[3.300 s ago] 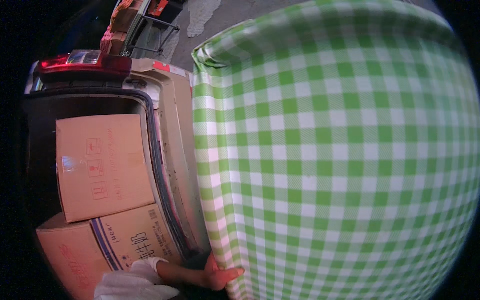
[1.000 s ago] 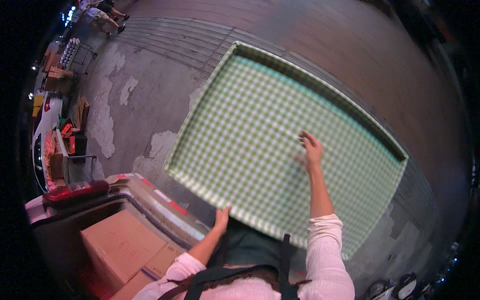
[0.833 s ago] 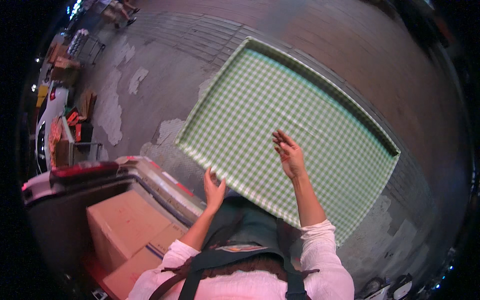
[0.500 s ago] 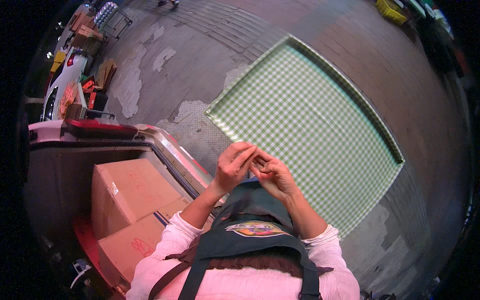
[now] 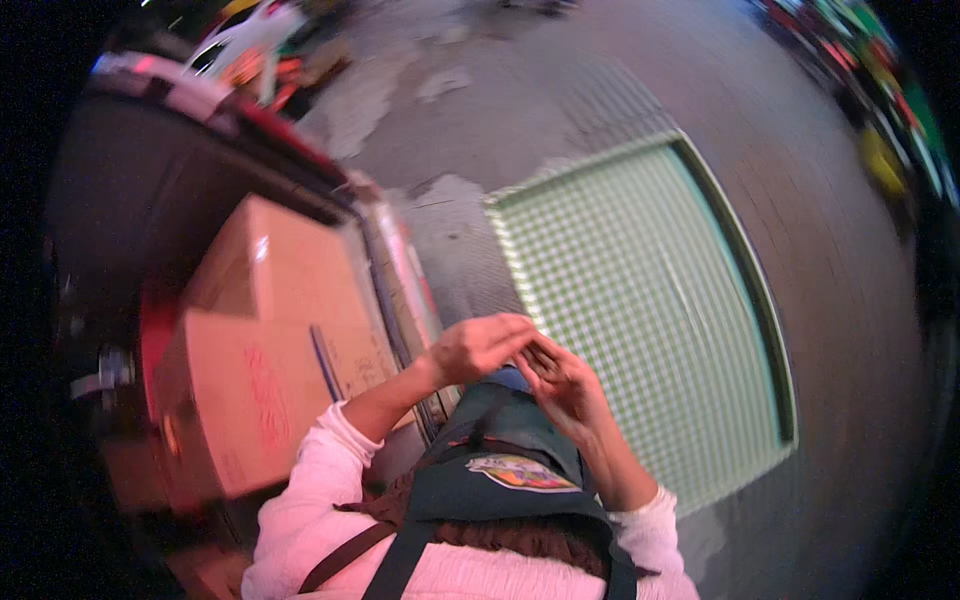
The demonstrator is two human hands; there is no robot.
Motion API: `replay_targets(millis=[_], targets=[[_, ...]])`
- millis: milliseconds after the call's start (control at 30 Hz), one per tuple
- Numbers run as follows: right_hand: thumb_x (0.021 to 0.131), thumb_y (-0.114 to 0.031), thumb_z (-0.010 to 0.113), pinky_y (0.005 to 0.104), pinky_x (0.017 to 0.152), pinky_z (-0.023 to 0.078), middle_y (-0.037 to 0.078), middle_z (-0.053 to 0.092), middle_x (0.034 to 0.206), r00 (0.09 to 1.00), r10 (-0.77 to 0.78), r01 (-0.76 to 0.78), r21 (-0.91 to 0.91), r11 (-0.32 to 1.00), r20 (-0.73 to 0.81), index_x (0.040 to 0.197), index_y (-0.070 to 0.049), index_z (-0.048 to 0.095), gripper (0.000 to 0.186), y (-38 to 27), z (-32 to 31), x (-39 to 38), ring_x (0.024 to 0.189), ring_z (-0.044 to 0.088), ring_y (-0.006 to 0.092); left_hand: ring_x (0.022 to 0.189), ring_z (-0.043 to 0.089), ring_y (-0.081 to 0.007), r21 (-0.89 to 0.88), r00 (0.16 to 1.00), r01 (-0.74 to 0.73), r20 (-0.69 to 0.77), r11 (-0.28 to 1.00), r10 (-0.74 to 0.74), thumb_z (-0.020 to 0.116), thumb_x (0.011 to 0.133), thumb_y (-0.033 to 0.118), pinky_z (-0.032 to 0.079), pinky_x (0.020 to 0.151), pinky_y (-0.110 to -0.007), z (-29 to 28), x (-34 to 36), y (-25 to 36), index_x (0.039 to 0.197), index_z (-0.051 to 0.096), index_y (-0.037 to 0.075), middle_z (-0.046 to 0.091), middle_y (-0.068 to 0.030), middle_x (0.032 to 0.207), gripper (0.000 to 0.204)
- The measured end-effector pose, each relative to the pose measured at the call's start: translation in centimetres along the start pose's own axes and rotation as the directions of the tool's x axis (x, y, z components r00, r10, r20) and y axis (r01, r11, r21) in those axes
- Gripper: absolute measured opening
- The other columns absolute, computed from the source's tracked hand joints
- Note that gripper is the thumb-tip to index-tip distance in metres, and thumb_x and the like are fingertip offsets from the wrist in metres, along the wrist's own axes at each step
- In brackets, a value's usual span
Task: The person unloads cardboard boxes from a van, places a green checkered tray on the ground, and then removes red product boxes from a larger cardboard box, placing them onto the tray. The person then walks toward a market stall area.
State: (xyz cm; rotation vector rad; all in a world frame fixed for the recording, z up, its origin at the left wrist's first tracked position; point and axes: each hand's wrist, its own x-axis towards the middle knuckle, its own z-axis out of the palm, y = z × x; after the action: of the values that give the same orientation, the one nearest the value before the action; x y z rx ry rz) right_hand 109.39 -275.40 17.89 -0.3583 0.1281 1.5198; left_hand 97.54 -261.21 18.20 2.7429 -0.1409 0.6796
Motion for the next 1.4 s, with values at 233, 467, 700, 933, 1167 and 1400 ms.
replay_targets(millis=[233, 467, 700, 933, 1167, 1400], targets=[[0.063, -0.005, 0.048, 0.0363, 0.105, 0.025, 0.017, 0.045, 0.124, 0.974, 0.226, -0.226, -0.150, 0.963, -0.019, 0.121, 0.011, 0.039, 0.061, 1.0, -3.3, -2.0, 0.120, 0.039, 0.0253, 0.068, 0.052, -0.0182, 0.281, 0.985, 0.105, 0.100, 0.954, -0.138, 0.054, 0.062, 0.013, 0.046, 0.060, -0.027, 1.8, -2.5, 5.8, 0.065, 0.053, 0.002, 0.049, -0.0055, 0.069, 0.012], [0.073, -0.003, 0.045, 0.0337, 0.101, 0.032, 0.015, 0.046, 0.123, 0.881, 0.473, -0.455, -0.313, 0.834, -0.020, 0.123, 0.008, 0.038, 0.051, 4.0, -2.9, -2.4, 0.116, 0.043, 0.0234, 0.068, 0.055, -0.0211, 0.125, 0.843, 0.533, -0.162, 0.837, -0.513, 0.056, 0.068, 0.007, 0.047, 0.060, -0.030, 0.6, -8.2, 11.0, 0.072, 0.054, 0.000, 0.050, -0.0085, 0.073, 0.008], [0.082, -0.013, 0.060, 0.0288, 0.071, 0.048, 0.012, 0.063, 0.088, 0.928, 0.371, -0.222, -0.838, 0.498, -0.025, 0.096, 0.004, 0.059, 0.022, 9.2, -5.9, -1.3, 0.073, 0.060, 0.0175, 0.077, 0.059, -0.0271, -0.359, 0.184, 0.859, -0.449, 0.366, -0.874, 0.060, 0.076, 0.008, 0.047, 0.068, -0.033, 1.4, -18.0, 18.4, 0.081, 0.059, 0.000, 0.059, -0.0121, 0.082, 0.010], [0.082, -0.010, 0.059, 0.0283, 0.062, 0.049, 0.011, 0.063, 0.072, 0.823, 0.498, 0.162, -0.953, 0.257, 0.274, 0.081, 0.004, 0.062, 0.014, 18.7, 0.2, -1.5, 0.065, 0.060, 0.0163, 0.066, 0.058, -0.0290, -0.478, -0.274, 0.877, -0.431, -0.040, -0.860, 0.057, 0.077, 0.015, 0.044, 0.059, -0.039, 8.2, -29.3, 31.6, 0.074, 0.059, 0.004, 0.058, -0.0128, 0.071, 0.012], [0.089, -0.010, 0.050, 0.0284, 0.078, 0.045, 0.009, 0.063, 0.088, 0.413, 0.565, 0.786, -0.593, 0.176, 0.714, 0.095, 0.005, 0.060, 0.019, 31.1, 16.7, -1.6, 0.083, 0.057, 0.0139, 0.061, 0.057, -0.0347, -0.585, -0.660, 0.726, -0.443, -0.362, -0.607, 0.057, 0.073, 0.021, 0.043, 0.053, -0.042, 14.5, -34.4, 42.8, 0.065, 0.057, 0.005, 0.056, -0.0165, 0.062, 0.018], [0.084, -0.019, 0.055, 0.0349, 0.081, 0.045, 0.015, 0.057, 0.107, -0.104, 0.547, 0.978, 0.186, -0.097, 0.830, 0.116, -0.011, 0.050, 0.033, 49.7, 32.8, 2.7, 0.098, 0.056, 0.0273, 0.058, 0.056, -0.0321, -0.709, -0.761, 0.648, -0.608, -0.279, -0.224, 0.059, 0.075, 0.027, 0.044, 0.055, -0.041, 14.7, -35.9, 47.9, 0.069, 0.057, 0.006, 0.057, -0.0140, 0.062, 0.022]])
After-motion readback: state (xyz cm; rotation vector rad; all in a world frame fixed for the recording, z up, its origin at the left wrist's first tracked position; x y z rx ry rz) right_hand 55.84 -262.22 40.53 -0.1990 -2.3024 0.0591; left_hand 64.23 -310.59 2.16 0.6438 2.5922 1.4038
